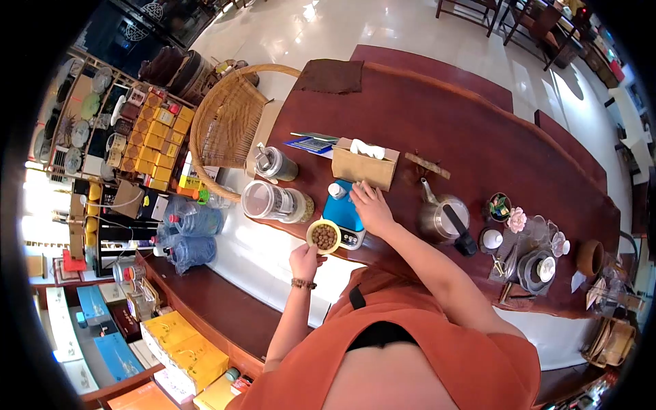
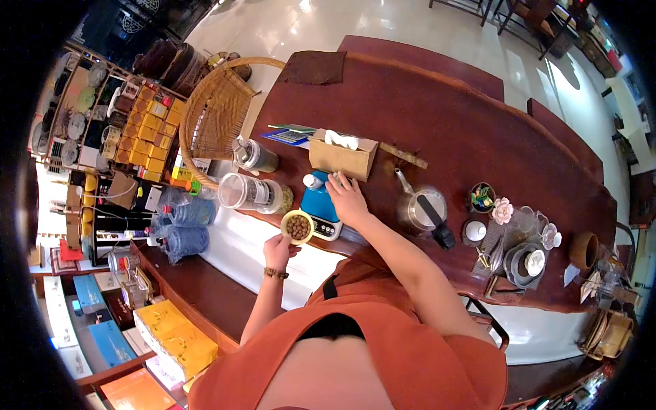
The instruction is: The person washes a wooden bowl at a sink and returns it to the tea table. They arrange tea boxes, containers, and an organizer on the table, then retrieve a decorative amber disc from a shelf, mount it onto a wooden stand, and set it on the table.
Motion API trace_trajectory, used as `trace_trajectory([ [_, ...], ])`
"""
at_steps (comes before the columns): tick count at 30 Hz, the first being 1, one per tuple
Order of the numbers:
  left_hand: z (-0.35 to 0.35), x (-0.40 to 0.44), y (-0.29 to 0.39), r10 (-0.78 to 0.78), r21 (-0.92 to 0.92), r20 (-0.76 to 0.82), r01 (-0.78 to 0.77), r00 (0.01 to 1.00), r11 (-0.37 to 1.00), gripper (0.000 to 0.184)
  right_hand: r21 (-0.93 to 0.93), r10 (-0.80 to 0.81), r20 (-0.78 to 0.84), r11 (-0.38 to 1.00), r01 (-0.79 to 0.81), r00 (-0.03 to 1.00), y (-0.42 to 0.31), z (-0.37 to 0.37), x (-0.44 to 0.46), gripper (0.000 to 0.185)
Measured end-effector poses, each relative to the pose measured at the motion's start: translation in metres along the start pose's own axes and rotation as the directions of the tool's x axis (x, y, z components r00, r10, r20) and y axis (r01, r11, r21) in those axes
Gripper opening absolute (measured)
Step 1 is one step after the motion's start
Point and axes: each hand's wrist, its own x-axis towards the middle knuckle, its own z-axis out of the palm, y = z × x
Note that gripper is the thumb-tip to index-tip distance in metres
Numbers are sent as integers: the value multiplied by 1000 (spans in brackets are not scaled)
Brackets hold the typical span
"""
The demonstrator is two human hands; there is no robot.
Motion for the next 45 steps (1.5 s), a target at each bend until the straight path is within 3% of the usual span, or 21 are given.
trace_trajectory([
  [2, -12, 0, -5, -14, -28, 19, 15, 1000, 1000, 24, -96, -12, 116, 995, 23, 993, -2, 9, -9, 43],
  [3, -16, -1, -4, -22, -42, 32, 23, 999, 999, 24, -95, -45, -8, 995, 44, 999, -7, 17, -17, 40],
  [6, -22, -3, 0, -46, -94, 54, 51, 997, 994, 23, -2, -54, -27, 999, 54, 998, -27, 28, -28, 34],
  [7, -23, -2, 1, -52, -104, 62, 58, 997, 993, 23, -66, -94, -55, 994, 90, 994, -33, 30, -25, 32],
  [10, -20, -1, 10, -39, -100, 82, 47, 996, 994, 22, 77, -35, -25, 996, 37, 999, -47, 49, -9, 33],
  [14, -6, 2, 28, 24, -84, 120, -14, 992, 996, 22, 421, 98, 0, 903, -89, 995, -56, 34, 2, 38],
  [15, 0, 8, 27, 50, -91, 149, -37, 988, 995, 22, 495, 153, -83, 864, -93, 985, -55, 20, 0, 32],
  [18, 34, 27, 27, 109, -93, 206, -91, 973, 992, 22, 511, 457, -39, 773, -375, 889, -33, 4, -30, 23],
  [20, 64, 52, 12, 76, -179, 250, -31, 965, 983, 21, 522, 570, -88, 725, -449, 817, -19, -7, -55, 18],
  [25, 111, 79, 14, -13, -118, 146, 30, 989, 992, 24, 552, 596, 71, 645, -529, 800, -16, -43, -104, 17],
  [28, 111, 95, 3, 28, -55, 123, -21, 992, 998, 26, 613, 615, -29, 634, -472, 788, -35, -94, -118, 16],
  [29, 109, 98, 2, 40, -52, 145, -32, 989, 998, 26, 528, 574, -193, 745, -409, 796, -40, -117, -119, 18],
  [30, 107, 96, 6, 8, -55, 144, 0, 990, 999, 27, 508, 644, -244, 722, -470, 725, -43, -136, -123, 19],
  [31, 106, 97, 4, -13, -75, 169, 26, 985, 997, 29, 307, 556, -430, 831, -465, 711, -33, -146, -133, 23],
  [34, 98, 91, 6, -52, -56, 238, 67, 970, 996, 33, 80, 619, -511, 725, -684, 596, -2, -183, -153, 46],
  [36, 91, 77, 12, -76, -38, 223, 86, 972, 996, 32, 165, 787, -160, 616, -770, 596, 28, -181, -178, 55],
  [37, 87, 71, 10, -51, -8, 228, 54, 972, 998, 31, 249, 810, -63, 579, -777, 583, 38, -172, -188, 57],
  [38, 82, 66, 7, -26, 21, 227, 22, 973, 1000, 30, 373, 864, 30, 457, -807, 503, 36, -180, -178, 51],
  [40, 74, 58, -1, 45, 30, 262, -54, 964, 998, 28, 349, 869, 114, 418, -839, 481, 50, -167, -187, 45],
  [43, 69, 47, -3, 107, 84, 326, -142, 939, 986, 25, 408, 814, 155, 464, -786, 560, 35, -159, -187, 39],
  [45, 69, 45, -9, 140, 82, 350, -179, 926, 980, 23, 452, 829, 186, 405, -795, 528, 21, -155, -185, 38],
])
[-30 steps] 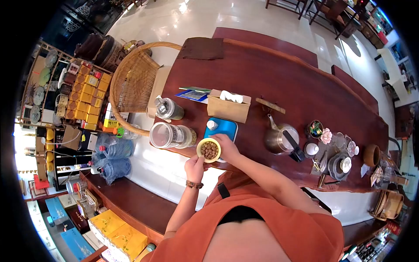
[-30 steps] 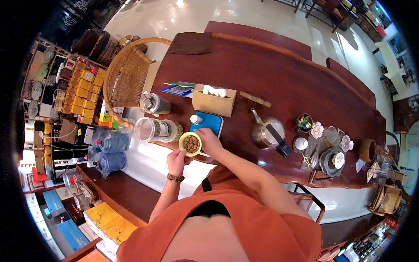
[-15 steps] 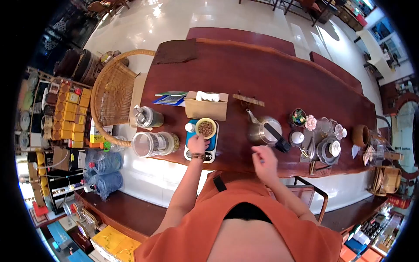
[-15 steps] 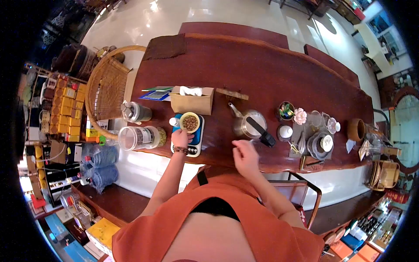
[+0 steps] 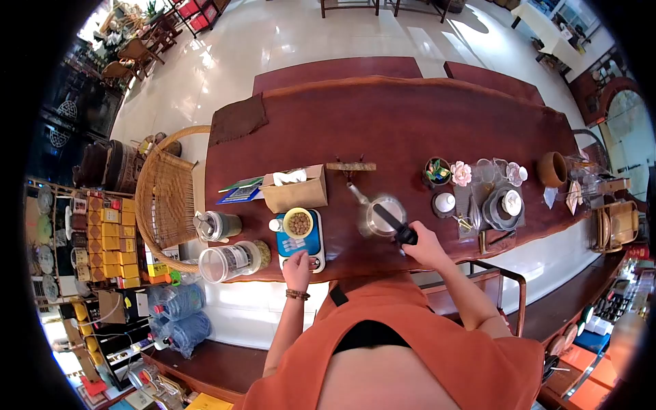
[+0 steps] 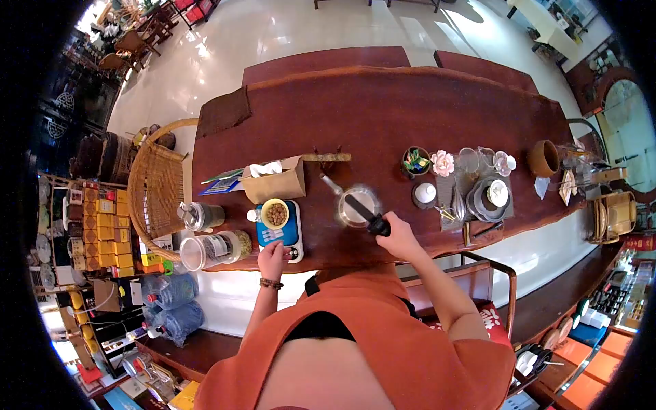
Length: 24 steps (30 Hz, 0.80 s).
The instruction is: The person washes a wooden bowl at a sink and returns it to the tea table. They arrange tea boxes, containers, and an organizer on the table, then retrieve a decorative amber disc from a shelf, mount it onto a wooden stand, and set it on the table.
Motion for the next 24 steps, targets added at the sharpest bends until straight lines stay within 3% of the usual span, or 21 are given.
trace_trajectory([
  [4, 6, 0, 6, 87, -24, 116, -85, 989, 996, 23, 28, -47, -5, 999, 47, 999, -7, 23, -6, 38],
  [9, 25, 6, 21, 32, 29, 192, -38, 981, 999, 22, 72, -151, -48, 985, 154, 987, -7, 51, 6, 41],
  [11, 32, 3, 29, 55, 41, 203, -64, 978, 997, 21, 99, -136, 4, 986, 135, 991, -8, 56, 8, 42],
  [13, 39, -9, 53, 132, 179, 178, -164, 975, 970, 21, 120, -252, 31, 962, 246, 967, -3, 59, 5, 51],
  [15, 51, -23, 73, 331, 172, 103, -345, 938, 923, 19, 133, -314, -24, 940, 314, 949, 5, 49, -6, 60],
  [17, 68, -40, 102, 448, 162, 73, -454, 891, 876, 17, 56, -350, -79, 933, 355, 933, 30, 28, -10, 52],
  [20, 111, -59, 133, 508, 127, 162, -528, 846, 839, 15, 15, -230, 94, 973, 229, 969, 67, -37, -26, 41],
  [24, 208, -72, 139, 456, 77, 296, -497, 839, 864, 17, 342, -114, -18, 933, 113, 993, 124, -124, -54, 27],
])
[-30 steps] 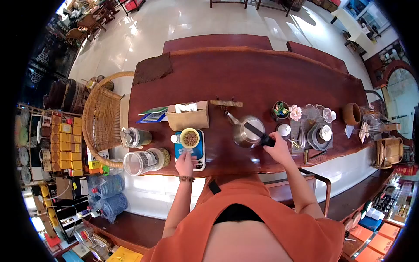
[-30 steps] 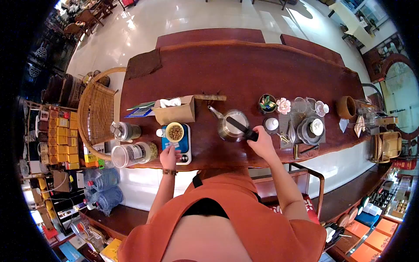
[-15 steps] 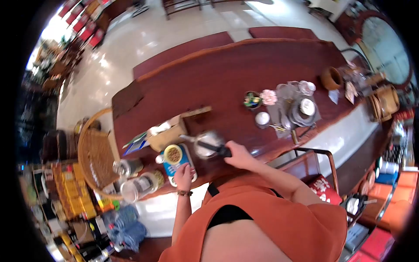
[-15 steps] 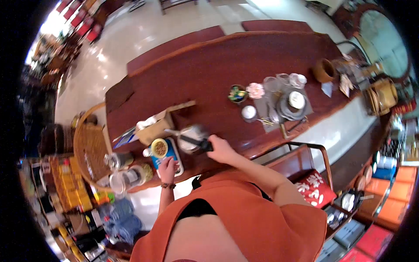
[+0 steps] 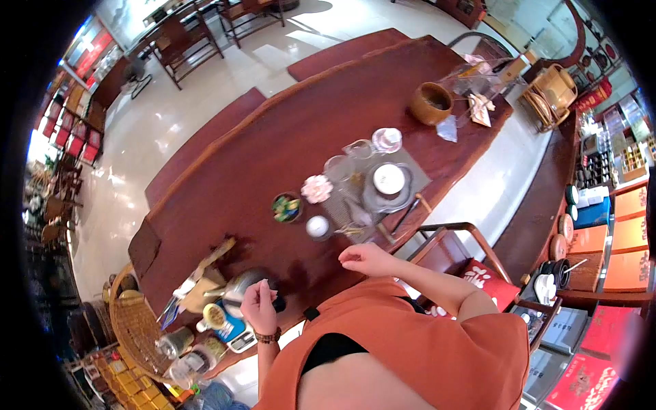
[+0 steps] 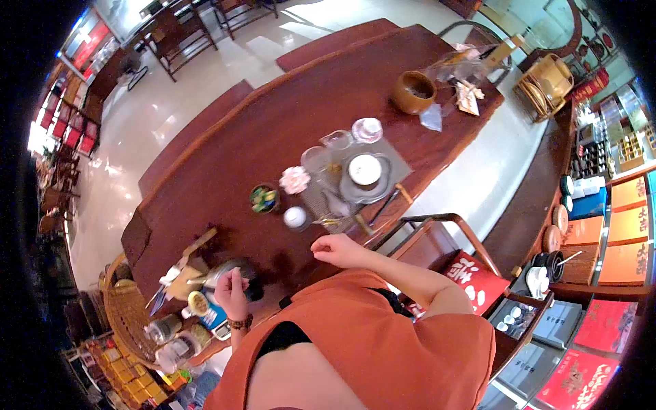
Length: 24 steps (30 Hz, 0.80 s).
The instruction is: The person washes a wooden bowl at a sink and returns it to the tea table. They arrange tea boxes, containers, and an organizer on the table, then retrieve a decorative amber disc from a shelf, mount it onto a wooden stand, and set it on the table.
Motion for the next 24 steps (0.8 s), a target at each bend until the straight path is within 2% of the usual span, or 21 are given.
trace_trajectory([
  [1, 28, 2, 3, -11, -8, 18, 11, 1000, 1000, 19, 1, -63, -78, 998, 63, 995, 10, -27, -4, 24],
  [3, 80, 6, 10, -69, 46, 110, 64, 992, 997, 24, 293, 125, -224, 955, -56, 967, 33, -83, -12, 20],
  [5, 130, 6, 11, -200, 77, 185, 188, 962, 979, 28, 220, 209, -442, 968, -120, 872, 51, -145, -17, 16],
  [7, 178, 2, 13, -308, -58, 251, 332, 918, 941, 26, 125, 218, -620, 976, -179, 753, 91, -196, -17, 15],
  [9, 217, 0, 27, -325, -38, 305, 353, 895, 935, 22, -107, 98, -699, 965, -239, 708, 105, -239, -16, 16],
  [10, 231, 0, 32, -336, -32, 322, 365, 885, 930, 22, -154, 66, -691, 960, -235, 720, 110, -253, -15, 17],
  [14, 261, 18, 42, -174, 208, 411, 94, 895, 974, 21, -118, 41, -541, 985, -123, 840, 107, -266, 6, 18],
  [17, 280, 29, 20, -230, 210, 403, 156, 886, 965, 26, -76, 37, -412, 994, -75, 910, 98, -252, 24, 18],
  [21, 314, 41, 1, -323, 120, 397, 300, 859, 946, 32, -216, -94, -428, 976, 0, 899, 102, -236, 39, 20],
  [23, 333, 49, 0, -361, 123, 390, 341, 847, 932, 34, -211, -39, -400, 976, -50, 916, 100, -233, 43, 22],
  [24, 340, 53, -3, -306, 183, 390, 252, 869, 950, 32, -242, -59, -389, 969, -40, 919, 99, -233, 45, 22],
])
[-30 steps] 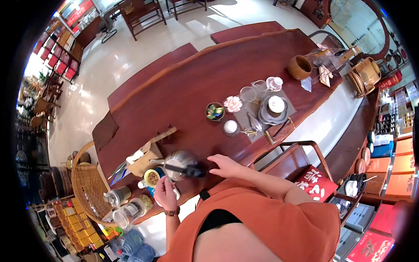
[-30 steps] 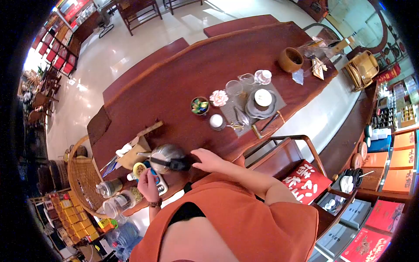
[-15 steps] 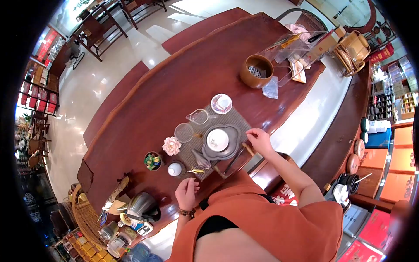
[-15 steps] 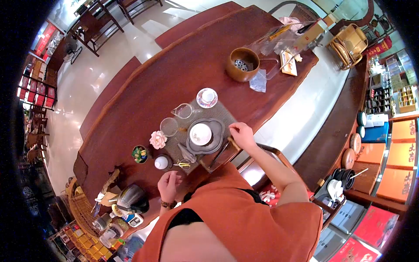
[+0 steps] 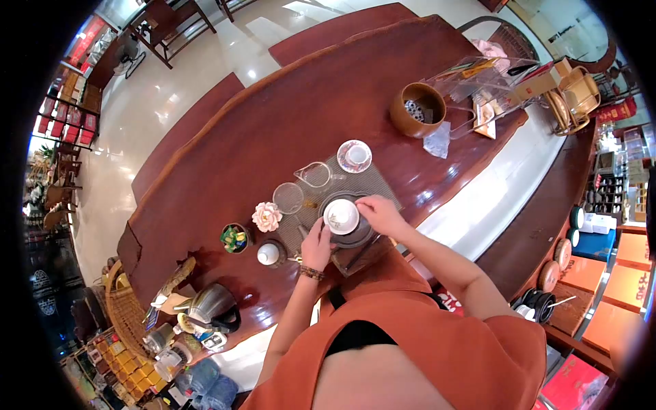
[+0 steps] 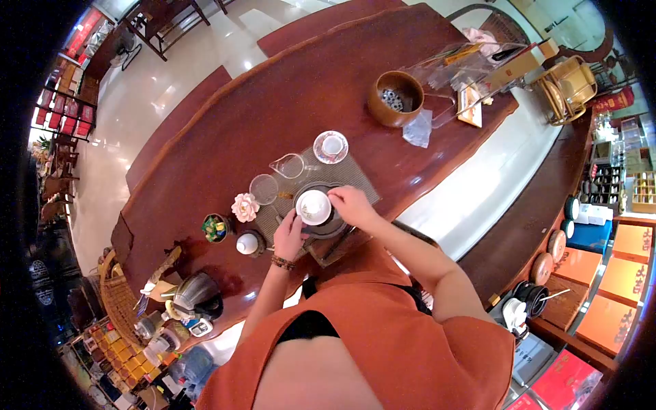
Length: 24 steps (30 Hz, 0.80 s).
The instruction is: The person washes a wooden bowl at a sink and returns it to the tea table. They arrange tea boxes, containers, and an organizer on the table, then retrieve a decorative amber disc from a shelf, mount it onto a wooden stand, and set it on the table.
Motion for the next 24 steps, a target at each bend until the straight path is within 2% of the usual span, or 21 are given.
trace_trajectory([
  [1, 2, 1, -2, -16, -33, 16, 16, 1000, 999, 31, 11, -15, -7, 1000, 15, 1000, -1, 0, 0, 22],
  [3, 8, 4, 5, -42, -95, 35, 45, 999, 994, 29, 181, 166, 158, 964, -194, 973, -6, -3, 4, 22],
  [4, 11, 1, 7, 20, -62, -10, -20, 1000, 998, 25, 253, 177, 170, 943, -216, 970, -3, 0, 3, 21],
  [7, 18, -5, 9, -28, -54, -55, 25, 998, 998, 23, 194, 90, 181, 973, -125, 979, -9, -10, 6, 21],
  [8, 20, -9, 13, -17, -51, -69, 13, 997, 999, 22, 199, 121, 223, 966, -167, 967, -9, -13, 7, 21],
  [9, 25, -11, 9, -66, -103, -91, 57, 994, 993, 22, 151, 15, 170, 988, -41, 985, 1, -9, 9, 21],
  [12, 42, -10, 1, -226, -258, -167, 179, 960, 949, 25, 188, 15, 280, 980, -70, 960, 10, -13, 15, 20],
  [15, 44, -11, -4, -217, -345, -193, 141, 957, 928, 29, 297, -41, 382, 952, -81, 923, 8, -39, 26, 22],
  [17, 44, -16, -1, -236, -197, -298, 182, 925, 963, 31, 289, -6, 281, 954, -79, 960, 36, -49, 38, 19],
  [18, 41, -22, 11, -226, -126, -360, 192, 905, 973, 32, 272, 20, 162, 960, -64, 987, 50, -54, 48, 19],
  [19, 37, -28, 17, -214, -55, -424, 211, 880, 976, 32, 304, 149, 170, 932, -196, 974, 55, -64, 61, 16],
  [20, 33, -31, 17, -62, 121, -532, 148, 844, 982, 30, 335, 196, 148, 912, -235, 969, 77, -61, 74, 14],
  [21, 28, -32, 33, -67, 151, -570, 185, 819, 971, 28, 302, 204, 110, 926, -229, 973, 103, -53, 87, 15],
  [22, 23, -29, 37, 37, 254, -602, 148, 797, 956, 27, 380, 275, 161, 869, -316, 948, 110, -50, 99, 16],
  [23, 17, -22, 42, 144, 359, -616, 113, 774, 926, 27, 308, 358, 280, 846, -436, 891, 105, -54, 110, 16],
  [24, 10, -11, 52, 191, 431, -588, 105, 786, 896, 27, 308, 377, 297, 832, -462, 877, 100, -52, 119, 16],
])
